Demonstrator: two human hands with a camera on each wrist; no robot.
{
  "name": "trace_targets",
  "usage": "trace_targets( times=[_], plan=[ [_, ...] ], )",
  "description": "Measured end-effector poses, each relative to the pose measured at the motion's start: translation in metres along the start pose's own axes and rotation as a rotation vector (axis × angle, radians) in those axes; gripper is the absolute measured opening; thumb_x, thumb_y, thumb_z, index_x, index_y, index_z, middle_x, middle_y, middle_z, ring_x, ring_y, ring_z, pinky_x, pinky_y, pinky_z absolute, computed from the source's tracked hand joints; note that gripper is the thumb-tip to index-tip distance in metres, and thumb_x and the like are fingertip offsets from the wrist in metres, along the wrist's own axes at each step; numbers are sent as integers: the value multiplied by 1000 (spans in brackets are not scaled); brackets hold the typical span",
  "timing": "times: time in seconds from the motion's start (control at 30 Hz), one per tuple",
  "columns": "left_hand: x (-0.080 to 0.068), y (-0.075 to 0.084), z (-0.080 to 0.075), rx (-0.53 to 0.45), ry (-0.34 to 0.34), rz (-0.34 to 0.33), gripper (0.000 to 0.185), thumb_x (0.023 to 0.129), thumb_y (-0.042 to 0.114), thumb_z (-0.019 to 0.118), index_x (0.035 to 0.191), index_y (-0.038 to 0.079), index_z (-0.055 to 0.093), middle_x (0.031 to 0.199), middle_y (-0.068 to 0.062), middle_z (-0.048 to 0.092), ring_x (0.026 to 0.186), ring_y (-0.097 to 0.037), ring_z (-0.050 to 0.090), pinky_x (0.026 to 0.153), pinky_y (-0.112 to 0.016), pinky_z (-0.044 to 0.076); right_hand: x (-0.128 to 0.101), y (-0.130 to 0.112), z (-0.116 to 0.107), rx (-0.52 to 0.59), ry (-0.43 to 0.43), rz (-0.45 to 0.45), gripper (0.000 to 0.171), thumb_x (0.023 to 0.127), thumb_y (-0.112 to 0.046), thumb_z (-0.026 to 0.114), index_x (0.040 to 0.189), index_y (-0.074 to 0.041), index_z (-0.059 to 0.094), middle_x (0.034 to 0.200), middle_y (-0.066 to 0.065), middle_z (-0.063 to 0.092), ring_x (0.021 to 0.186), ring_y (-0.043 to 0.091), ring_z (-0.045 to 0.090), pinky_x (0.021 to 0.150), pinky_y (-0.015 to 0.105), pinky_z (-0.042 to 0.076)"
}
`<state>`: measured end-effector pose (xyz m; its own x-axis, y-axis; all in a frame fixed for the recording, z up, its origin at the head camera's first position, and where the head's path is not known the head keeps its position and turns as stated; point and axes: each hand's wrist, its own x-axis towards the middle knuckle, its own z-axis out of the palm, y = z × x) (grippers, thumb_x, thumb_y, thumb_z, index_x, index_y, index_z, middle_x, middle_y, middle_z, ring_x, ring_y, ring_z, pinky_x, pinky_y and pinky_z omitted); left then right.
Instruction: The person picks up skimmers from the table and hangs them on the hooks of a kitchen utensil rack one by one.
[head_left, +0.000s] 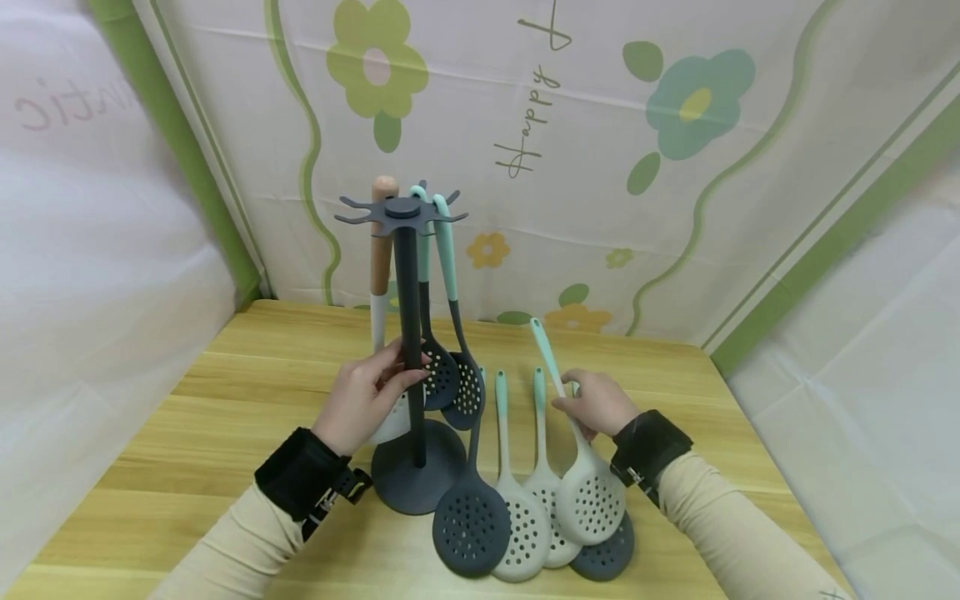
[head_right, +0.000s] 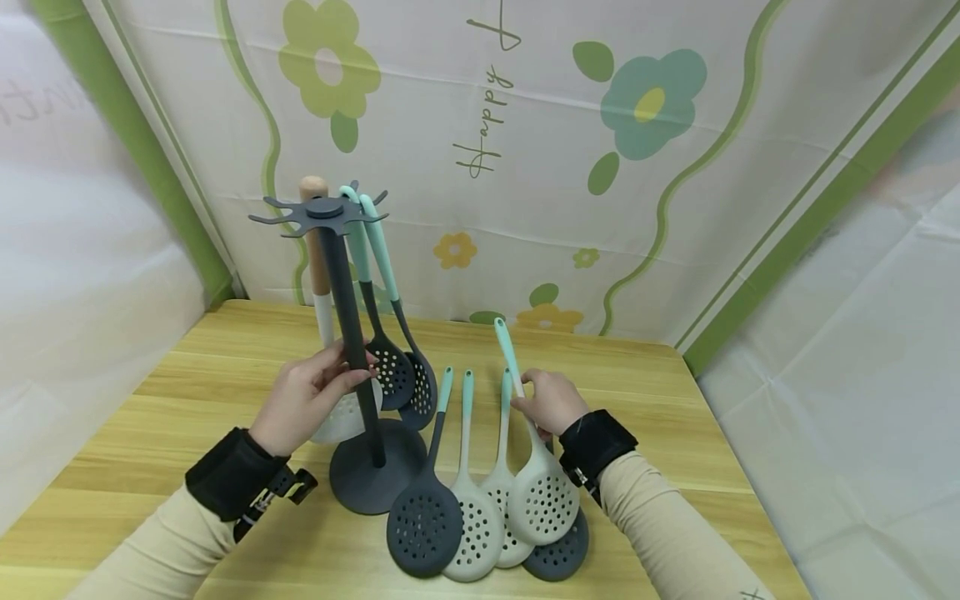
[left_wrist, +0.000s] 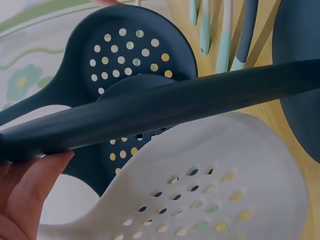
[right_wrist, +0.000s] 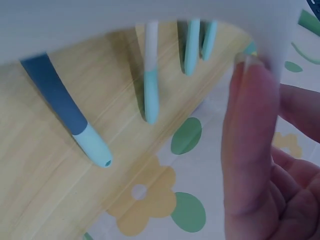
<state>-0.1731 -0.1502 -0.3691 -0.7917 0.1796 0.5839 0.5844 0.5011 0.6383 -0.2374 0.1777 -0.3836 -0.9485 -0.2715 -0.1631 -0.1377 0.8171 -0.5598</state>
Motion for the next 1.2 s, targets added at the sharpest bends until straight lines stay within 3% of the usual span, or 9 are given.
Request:
trace_targets(
  times=[0.2,0.43,0.8,1.0,1.2],
  plan=[
    [-1,1,2,25,17,-9,24,92,3,67,116,0,66,100,-12,76,74,-17,73,63,-27,60,-1,-4,-1,-28,7,-17,46,96,-19,65,134,2,53,55,2,54,46,27,62,42,27,53],
    [-2,2,5,24,37,-5,29,90,2,69,118,-2,65,101,-15,75,84,-24,76,68,-35,64,-5,-9,-3,-43,16,-26,45,97,-21,64,135,1,53,57,3,56,50,32,63,44,28,51],
    [-3,4,9,18,64,-29,30,91,4,69,120,-2,65,101,-15,75,88,-28,76,72,-39,64,-8,-15,-5,-37,38,-77,46,96,-19,65,136,1,52,59,3,58,45,25,58,43,27,47],
    [-3,6,11,1,85,-4,32,90,2,69,121,-4,64,101,-18,75,88,-28,75,72,-37,64,-10,-18,-6,-42,48,-97,46,96,-21,65,135,-1,52,63,3,59,45,28,59,42,28,47],
    [-3,6,12,-17,90,1,34,89,1,69,122,-5,63,102,-19,75,90,-29,75,73,-36,63,-12,-21,-7,-46,56,-114,44,96,-20,66,134,-2,53,62,3,59,41,17,52,42,28,46]
  ],
)
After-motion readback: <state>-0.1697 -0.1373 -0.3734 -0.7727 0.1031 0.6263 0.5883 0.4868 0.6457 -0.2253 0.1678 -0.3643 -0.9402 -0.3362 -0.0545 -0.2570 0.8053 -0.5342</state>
